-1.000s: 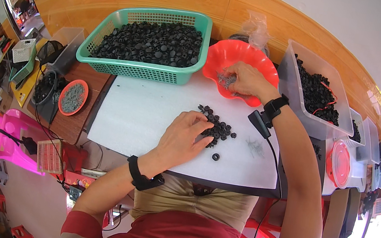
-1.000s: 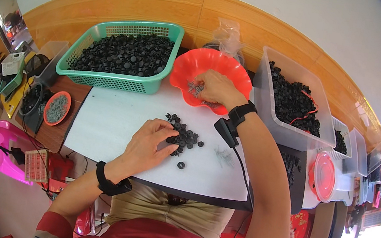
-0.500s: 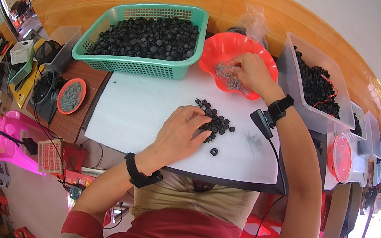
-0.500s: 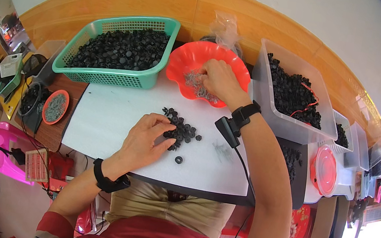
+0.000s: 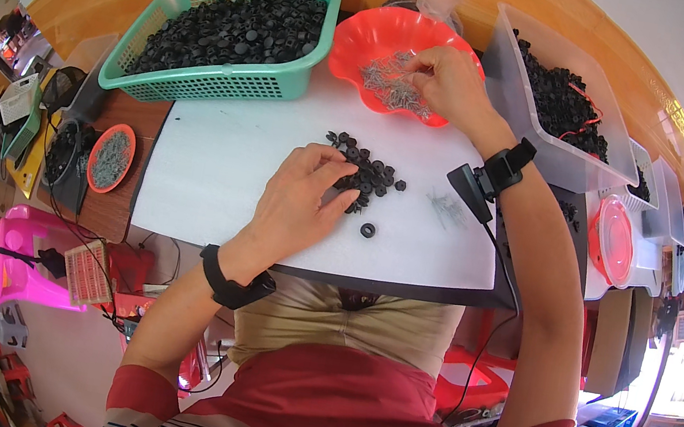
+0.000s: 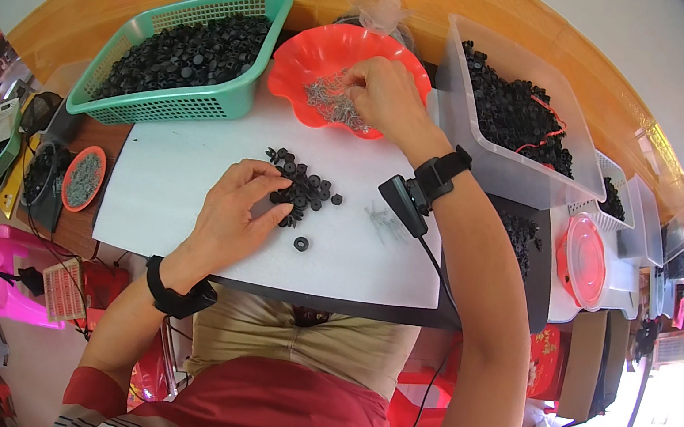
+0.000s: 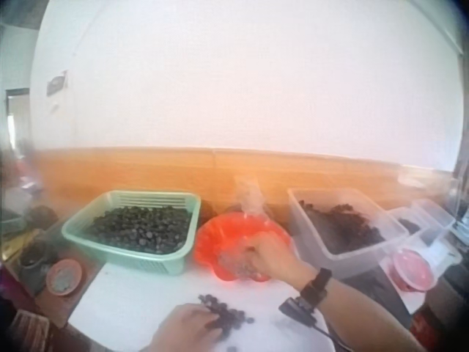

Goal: Sorting and inspecting small black shoe components from a larger bin into smaller sets.

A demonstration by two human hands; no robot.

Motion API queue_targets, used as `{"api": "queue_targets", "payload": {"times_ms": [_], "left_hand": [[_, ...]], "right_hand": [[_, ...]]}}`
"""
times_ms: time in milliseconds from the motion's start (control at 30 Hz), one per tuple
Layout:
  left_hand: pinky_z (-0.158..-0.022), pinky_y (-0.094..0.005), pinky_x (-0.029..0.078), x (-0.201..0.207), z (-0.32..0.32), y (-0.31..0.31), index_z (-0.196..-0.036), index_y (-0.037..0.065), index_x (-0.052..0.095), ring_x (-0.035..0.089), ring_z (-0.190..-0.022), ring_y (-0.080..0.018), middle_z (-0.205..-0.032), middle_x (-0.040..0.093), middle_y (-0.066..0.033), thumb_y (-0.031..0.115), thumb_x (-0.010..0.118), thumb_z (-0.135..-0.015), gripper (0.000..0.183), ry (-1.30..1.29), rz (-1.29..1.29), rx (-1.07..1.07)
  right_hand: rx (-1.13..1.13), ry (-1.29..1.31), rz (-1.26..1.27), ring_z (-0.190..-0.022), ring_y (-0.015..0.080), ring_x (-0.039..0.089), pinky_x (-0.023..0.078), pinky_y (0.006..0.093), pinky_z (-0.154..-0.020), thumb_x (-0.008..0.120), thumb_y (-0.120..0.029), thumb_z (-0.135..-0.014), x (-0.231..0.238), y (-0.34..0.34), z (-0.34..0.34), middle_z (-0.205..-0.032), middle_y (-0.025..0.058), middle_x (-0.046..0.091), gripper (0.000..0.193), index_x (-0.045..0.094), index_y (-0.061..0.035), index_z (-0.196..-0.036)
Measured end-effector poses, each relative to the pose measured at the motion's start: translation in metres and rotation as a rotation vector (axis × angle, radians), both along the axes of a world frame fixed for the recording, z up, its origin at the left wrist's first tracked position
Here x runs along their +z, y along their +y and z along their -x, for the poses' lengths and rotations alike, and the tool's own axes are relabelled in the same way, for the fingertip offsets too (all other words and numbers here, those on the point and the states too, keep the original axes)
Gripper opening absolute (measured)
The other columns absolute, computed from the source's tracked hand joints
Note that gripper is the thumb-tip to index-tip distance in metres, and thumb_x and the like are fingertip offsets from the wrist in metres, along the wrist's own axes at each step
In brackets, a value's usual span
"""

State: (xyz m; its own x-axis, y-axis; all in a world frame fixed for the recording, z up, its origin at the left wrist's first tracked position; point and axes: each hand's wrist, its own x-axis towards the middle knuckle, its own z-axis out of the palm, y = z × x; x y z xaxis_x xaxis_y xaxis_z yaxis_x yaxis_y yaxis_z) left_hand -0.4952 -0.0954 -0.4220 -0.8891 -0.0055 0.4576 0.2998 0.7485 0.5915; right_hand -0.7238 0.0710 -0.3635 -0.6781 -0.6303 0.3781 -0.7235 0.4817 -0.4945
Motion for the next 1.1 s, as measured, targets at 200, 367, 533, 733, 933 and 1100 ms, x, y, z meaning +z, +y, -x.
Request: {"api": "queue_targets", "payload": {"times_ms": [200, 367, 533, 733, 933, 1100], "left_hand": [[-0.080, -0.0354, 0.053, 0.000, -0.002, 0.001, -0.112, 0.004, 0.072, 0.063, -0.103, -0.0269, -0.116, 0.063, -0.0112, 0.011, 0.079, -0.083, 0.031, -0.031, -0.025, 0.016], [-0.081, -0.0354, 0.054, -0.001, -0.001, 0.000, -0.112, 0.003, 0.072, 0.063, -0.104, -0.0280, -0.114, 0.064, -0.0116, 0.011, 0.079, -0.083, 0.030, -0.017, 0.003, 0.007], [-0.084, -0.0367, 0.053, 0.005, 0.000, 0.002, -0.111, 0.004, 0.072, 0.063, -0.105, -0.0291, -0.114, 0.065, -0.0114, 0.014, 0.079, -0.084, 0.030, -0.036, -0.018, -0.011], [-0.088, -0.0367, 0.052, 0.000, -0.004, -0.002, -0.110, 0.005, 0.073, 0.062, -0.107, -0.0284, -0.115, 0.065, -0.0096, 0.014, 0.079, -0.084, 0.029, -0.066, -0.020, 0.001], [-0.090, -0.0368, 0.053, 0.002, -0.001, 0.002, -0.109, 0.006, 0.073, 0.063, -0.106, -0.0278, -0.113, 0.066, -0.0100, 0.013, 0.080, -0.083, 0.028, -0.019, 0.006, -0.002], [-0.088, -0.0359, 0.054, 0.000, -0.001, 0.000, -0.107, 0.005, 0.074, 0.065, -0.103, -0.0272, -0.110, 0.068, -0.0105, 0.009, 0.080, -0.082, 0.026, 0.064, 0.028, -0.019]], "right_hand": [[-0.036, 0.002, -0.081, -0.077, 0.0336, 0.071, 0.054, 0.0411, -0.071, 0.067, -0.009, -0.086, -0.002, 0.005, -0.001, -0.086, 0.0202, 0.072, 0.015, 0.075, 0.0000, -0.095], [-0.058, 0.070, -0.155, -0.083, 0.0309, 0.071, 0.055, 0.0391, -0.075, 0.066, -0.015, -0.092, -0.006, 0.012, -0.005, -0.090, 0.0173, 0.072, 0.018, 0.075, -0.0011, -0.100], [-0.044, 0.284, 0.037, -0.089, 0.0325, 0.068, 0.053, 0.0415, -0.076, 0.067, -0.017, -0.091, -0.003, 0.022, -0.023, -0.096, 0.0128, 0.071, 0.017, 0.072, -0.0034, -0.099], [0.056, -0.105, -0.151, -0.091, 0.0328, 0.066, 0.053, 0.0438, -0.080, 0.068, -0.016, -0.086, 0.016, 0.038, -0.103, -0.096, 0.0120, 0.071, 0.014, 0.071, -0.0050, -0.094], [0.107, -0.001, -0.146, -0.098, 0.0282, 0.065, 0.053, 0.0428, -0.081, 0.073, -0.013, -0.084, -0.026, 0.060, -0.127, -0.096, 0.0080, 0.071, 0.017, 0.071, -0.0072, -0.099], [0.098, -0.017, -0.204, -0.100, 0.0283, 0.063, 0.053, 0.0425, -0.084, 0.072, -0.011, -0.085, -0.028, 0.055, -0.130, -0.099, 0.0079, 0.071, 0.018, 0.071, -0.0067, -0.102]]}}
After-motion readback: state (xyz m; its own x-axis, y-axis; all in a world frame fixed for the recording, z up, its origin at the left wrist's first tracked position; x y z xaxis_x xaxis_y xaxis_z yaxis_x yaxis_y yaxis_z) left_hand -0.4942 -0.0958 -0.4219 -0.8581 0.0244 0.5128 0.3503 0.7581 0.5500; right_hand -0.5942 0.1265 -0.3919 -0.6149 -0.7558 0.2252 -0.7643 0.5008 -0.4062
